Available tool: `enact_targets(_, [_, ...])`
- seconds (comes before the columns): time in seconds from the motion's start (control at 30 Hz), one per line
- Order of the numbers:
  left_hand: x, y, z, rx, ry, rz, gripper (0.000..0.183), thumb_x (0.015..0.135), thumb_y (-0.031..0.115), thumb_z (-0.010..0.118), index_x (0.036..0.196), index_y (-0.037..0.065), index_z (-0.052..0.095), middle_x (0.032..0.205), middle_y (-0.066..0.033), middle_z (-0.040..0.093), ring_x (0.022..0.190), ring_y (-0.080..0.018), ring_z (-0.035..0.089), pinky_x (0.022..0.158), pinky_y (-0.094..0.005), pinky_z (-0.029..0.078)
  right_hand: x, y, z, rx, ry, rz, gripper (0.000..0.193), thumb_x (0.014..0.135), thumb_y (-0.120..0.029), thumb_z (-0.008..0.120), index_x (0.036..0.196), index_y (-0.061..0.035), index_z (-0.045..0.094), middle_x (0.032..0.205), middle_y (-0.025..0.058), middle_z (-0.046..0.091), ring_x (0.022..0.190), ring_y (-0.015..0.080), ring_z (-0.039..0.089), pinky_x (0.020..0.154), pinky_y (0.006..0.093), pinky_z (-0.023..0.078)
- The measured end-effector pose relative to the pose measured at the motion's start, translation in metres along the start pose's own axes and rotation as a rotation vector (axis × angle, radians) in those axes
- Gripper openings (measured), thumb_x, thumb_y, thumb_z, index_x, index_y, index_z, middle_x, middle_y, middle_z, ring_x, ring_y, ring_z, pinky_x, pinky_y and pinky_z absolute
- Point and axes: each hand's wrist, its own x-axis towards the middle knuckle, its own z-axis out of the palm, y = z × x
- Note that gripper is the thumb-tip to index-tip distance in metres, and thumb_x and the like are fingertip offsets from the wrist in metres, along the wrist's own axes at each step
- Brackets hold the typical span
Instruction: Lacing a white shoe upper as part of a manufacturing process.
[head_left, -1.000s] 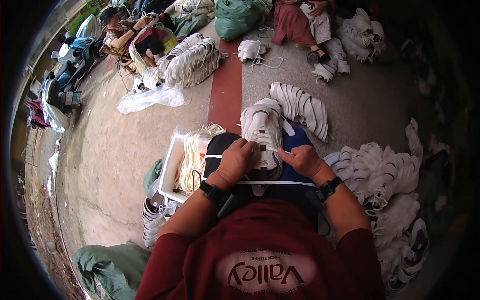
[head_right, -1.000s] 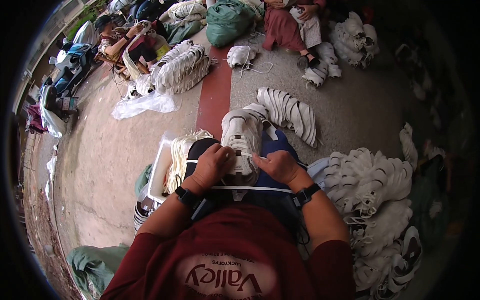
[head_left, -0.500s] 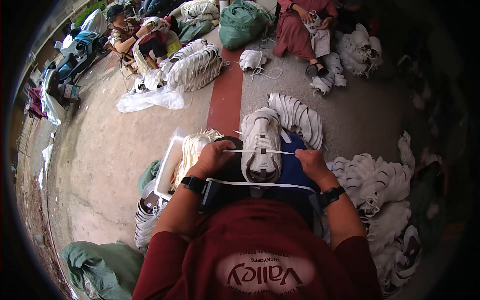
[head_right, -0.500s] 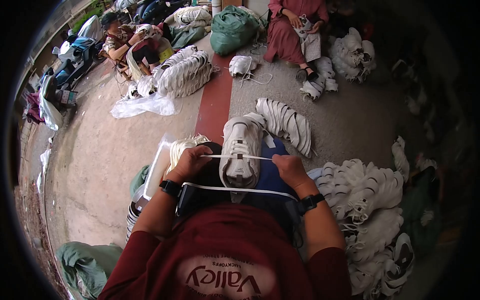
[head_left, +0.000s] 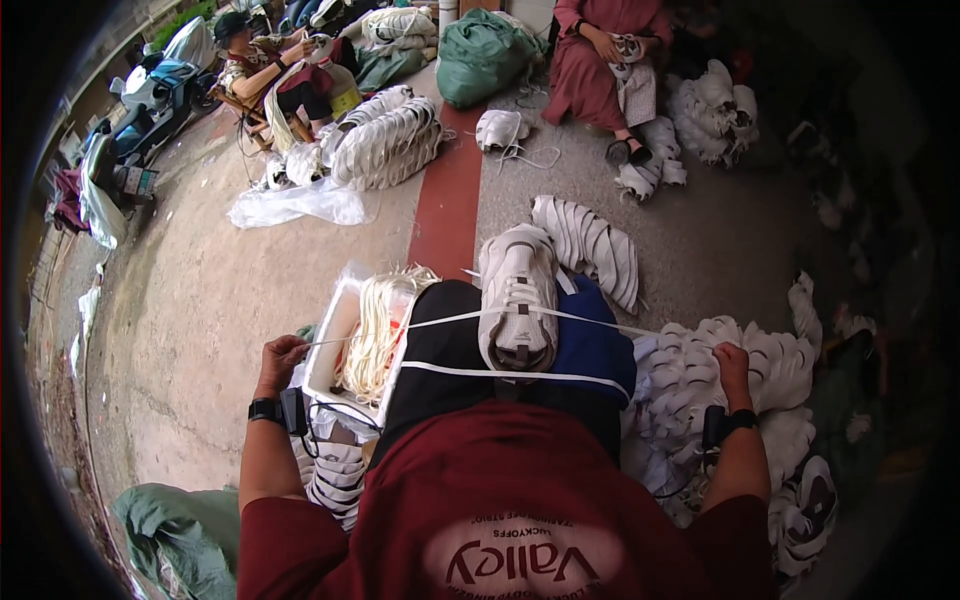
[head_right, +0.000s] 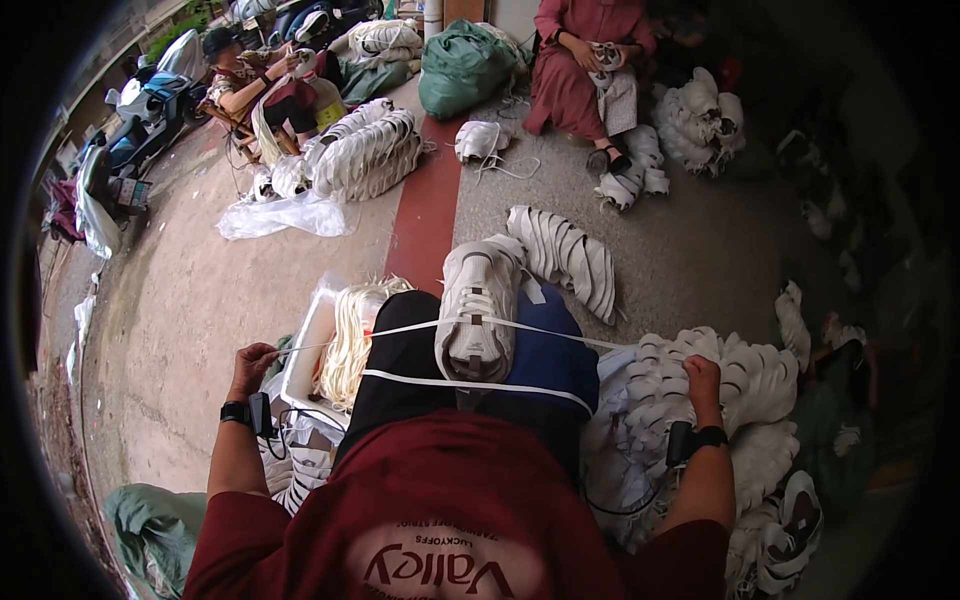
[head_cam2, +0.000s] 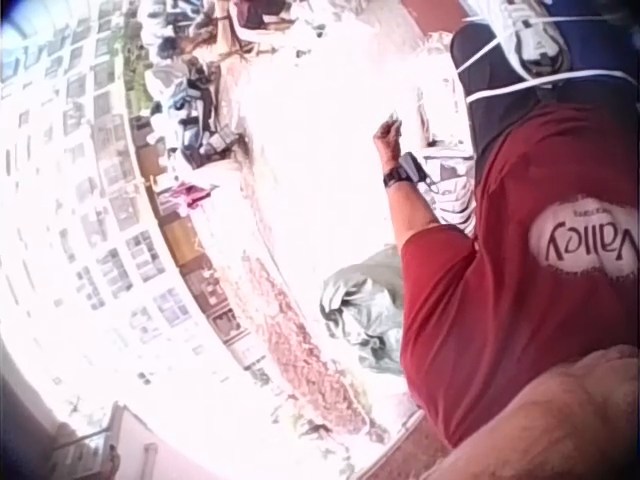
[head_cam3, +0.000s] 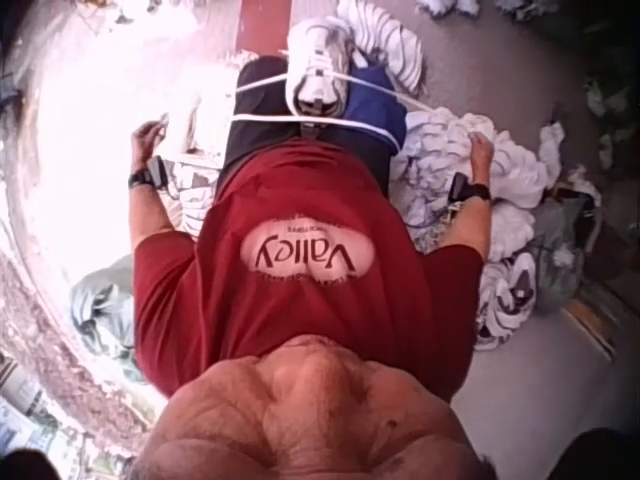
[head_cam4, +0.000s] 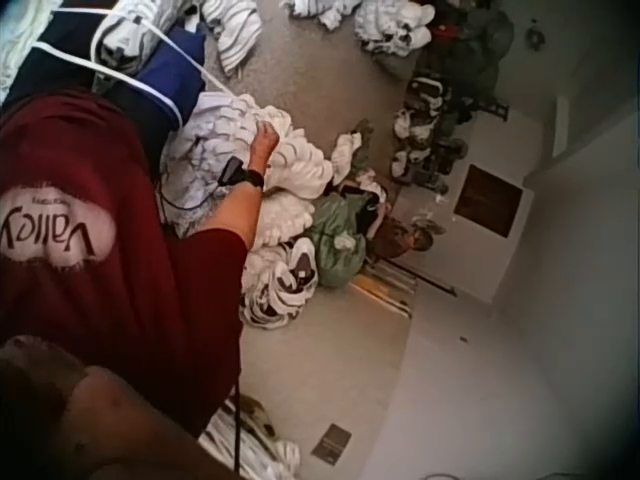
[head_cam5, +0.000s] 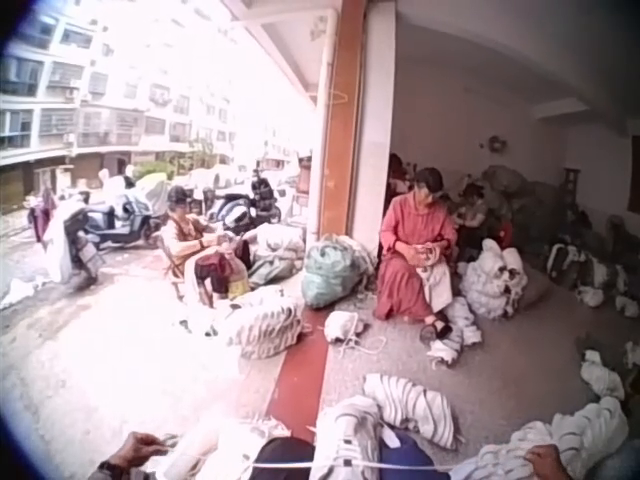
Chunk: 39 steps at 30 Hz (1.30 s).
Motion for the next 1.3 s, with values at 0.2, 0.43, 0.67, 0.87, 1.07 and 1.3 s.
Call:
enact_targets(0.2, [-0.023, -0.046, -0.048, 0.065, 0.058, -0.092, 0.003, 0.076, 0.000, 0.068, 0.075, 0.001, 0.065, 0.067, -0.0029, 0.063, 0.058, -0.0087, 0.055, 0.055, -0.0220, 0.045, -0.018, 0.034, -0.026, -0.080, -0.021, 0.178, 0.012, 0.071, -0.006, 0.060, 0.075, 0.0047, 0.063, 0.063, 0.0125, 0.061, 0.059, 0.0170, 0.057, 0.059, 0.0299, 0.045])
enact_targets(0.43, [-0.019, -0.020, 0.019, 0.508, 0.220, -0.220, 0.019, 0.071, 0.015, 0.074, 0.065, 0.000, 0.064, 0.058, -0.0040, 0.061, 0.047, -0.0124, 0.052, 0.046, -0.0283, 0.042, 0.004, 0.008, 0.022, 0.114, -0.211, 0.396, 0.010, 0.068, -0.007, 0.069, 0.066, -0.0003, 0.062, 0.057, 0.0077, 0.059, 0.046, 0.0143, 0.051, 0.045, 0.0278, 0.041])
enact_targets(0.67, [-0.008, 0.148, 0.197, -0.263, -0.754, -0.298, 0.014, 0.085, 0.018, 0.063, 0.079, 0.006, 0.062, 0.072, -0.0005, 0.062, 0.060, -0.0061, 0.055, 0.057, -0.0190, 0.044, 0.036, -0.220, 0.140, 0.894, -0.728, 0.194, 0.009, 0.075, -0.004, 0.062, 0.068, 0.0004, 0.058, 0.069, 0.0076, 0.062, 0.061, 0.0101, 0.058, 0.054, 0.0215, 0.043])
enact_targets(0.87, [0.032, 0.132, 0.270, -0.228, -0.641, -0.095, 0.013, 0.085, 0.014, 0.062, 0.076, 0.005, 0.060, 0.079, 0.0004, 0.062, 0.070, -0.0058, 0.054, 0.064, -0.0208, 0.044, 0.038, -0.230, 0.222, 0.848, -0.190, -0.113, 0.017, 0.071, -0.001, 0.064, 0.060, 0.0004, 0.051, 0.062, 0.0003, 0.051, 0.059, 0.0071, 0.046, 0.053, 0.0246, 0.037])
enact_targets(1.07, [0.028, 0.125, 0.276, -0.323, -0.534, -0.036, 0.015, 0.085, 0.010, 0.061, 0.072, 0.005, 0.056, 0.090, -0.0002, 0.062, 0.077, -0.0066, 0.053, 0.073, -0.0221, 0.043, 0.032, -0.242, 0.213, 0.666, -0.170, 0.026, 0.012, 0.072, 0.002, 0.063, 0.065, -0.0008, 0.054, 0.063, -0.0033, 0.048, 0.064, 0.0054, 0.044, 0.058, 0.0236, 0.038])
enact_targets(1.3, [0.019, 0.140, 0.278, -0.320, -0.481, 0.003, 0.016, 0.085, 0.010, 0.061, 0.070, 0.006, 0.056, 0.072, 0.0032, 0.059, 0.065, -0.0040, 0.050, 0.062, -0.0196, 0.041, 0.035, -0.274, 0.206, 0.054, -0.089, -0.292, 0.013, 0.067, -0.003, 0.063, 0.064, 0.0005, 0.051, 0.063, 0.0171, 0.054, 0.061, 0.0347, 0.052, 0.057, 0.0412, 0.041])
